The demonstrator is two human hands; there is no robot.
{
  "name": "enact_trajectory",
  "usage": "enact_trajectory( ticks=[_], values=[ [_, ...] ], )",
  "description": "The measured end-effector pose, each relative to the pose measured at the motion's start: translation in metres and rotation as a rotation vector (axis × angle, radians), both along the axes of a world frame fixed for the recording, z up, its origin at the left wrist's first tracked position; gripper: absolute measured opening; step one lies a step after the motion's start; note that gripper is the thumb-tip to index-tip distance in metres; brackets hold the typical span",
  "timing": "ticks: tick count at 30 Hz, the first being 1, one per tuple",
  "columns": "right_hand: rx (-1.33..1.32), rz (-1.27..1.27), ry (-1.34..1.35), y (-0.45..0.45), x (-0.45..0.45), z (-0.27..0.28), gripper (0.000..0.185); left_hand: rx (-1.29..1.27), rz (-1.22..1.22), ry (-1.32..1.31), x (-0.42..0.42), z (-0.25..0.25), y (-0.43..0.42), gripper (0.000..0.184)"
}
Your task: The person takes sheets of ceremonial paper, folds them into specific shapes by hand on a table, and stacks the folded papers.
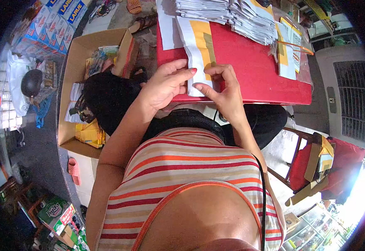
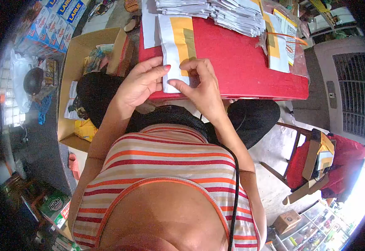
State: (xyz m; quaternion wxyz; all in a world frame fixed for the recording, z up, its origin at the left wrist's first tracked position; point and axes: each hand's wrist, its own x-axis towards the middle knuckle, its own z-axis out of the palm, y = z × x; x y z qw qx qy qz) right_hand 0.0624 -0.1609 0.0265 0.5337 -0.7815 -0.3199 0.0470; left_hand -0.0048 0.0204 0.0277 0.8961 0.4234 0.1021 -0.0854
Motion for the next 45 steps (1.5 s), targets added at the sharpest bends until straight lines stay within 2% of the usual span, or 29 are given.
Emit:
enact_trajectory(
  ticks=[4,6,13,15,16,18,19,21,22,23,26,34,37,45],
  values=[
    [0.043,0.007,0.131,-0.003,0.008,-0.012,0.034,0.038,-0.023,-0.021,0.003,-0.001,0.000,0.035],
    [0.151,0.020,0.223,-0.004,0.011,-0.021,0.027,0.055,-0.034,-0.039,0.005,-0.001,-0.001,0.034],
    [0.184,0.033,0.324,-0.009,0.017,-0.022,0.011,0.139,0.017,-0.068,0.007,-0.004,-0.006,0.030],
    [0.178,0.026,0.386,-0.010,0.019,-0.022,0.027,0.180,0.028,-0.077,0.008,-0.009,-0.006,0.030],
    [0.177,0.027,0.385,-0.011,0.018,-0.021,0.027,0.245,0.042,-0.096,0.009,-0.011,-0.007,0.029],
    [0.196,0.130,0.349,-0.013,0.016,-0.020,0.047,0.311,0.058,-0.116,0.010,-0.010,-0.009,0.029],
    [0.196,0.131,0.348,-0.014,0.015,-0.019,0.047,0.385,0.063,-0.109,0.011,-0.008,-0.010,0.032],
    [0.130,0.201,0.118,-0.015,0.013,-0.017,0.068,0.458,0.065,-0.103,0.011,-0.006,-0.014,0.035],
    [0.089,0.187,0.092,-0.015,0.011,-0.014,0.076,0.443,0.071,-0.121,0.011,-0.004,-0.015,0.036],
    [0.088,0.185,0.092,-0.014,0.008,-0.012,0.076,0.428,0.078,-0.139,0.011,-0.003,-0.016,0.037],
    [0.053,0.091,0.118,-0.011,0.006,-0.010,0.068,0.454,0.073,-0.112,0.012,0.002,-0.018,0.038],
    [0.144,0.053,0.236,-0.011,0.014,-0.022,0.026,0.403,0.018,-0.158,0.012,-0.005,-0.009,0.037],
    [0.129,0.029,0.167,-0.011,0.017,-0.022,0.018,0.359,0.036,-0.147,0.011,-0.004,-0.010,0.034],
    [0.059,-0.009,0.132,-0.008,0.015,-0.017,0.013,0.312,0.044,-0.081,0.008,-0.002,-0.009,0.032]
  ],
)
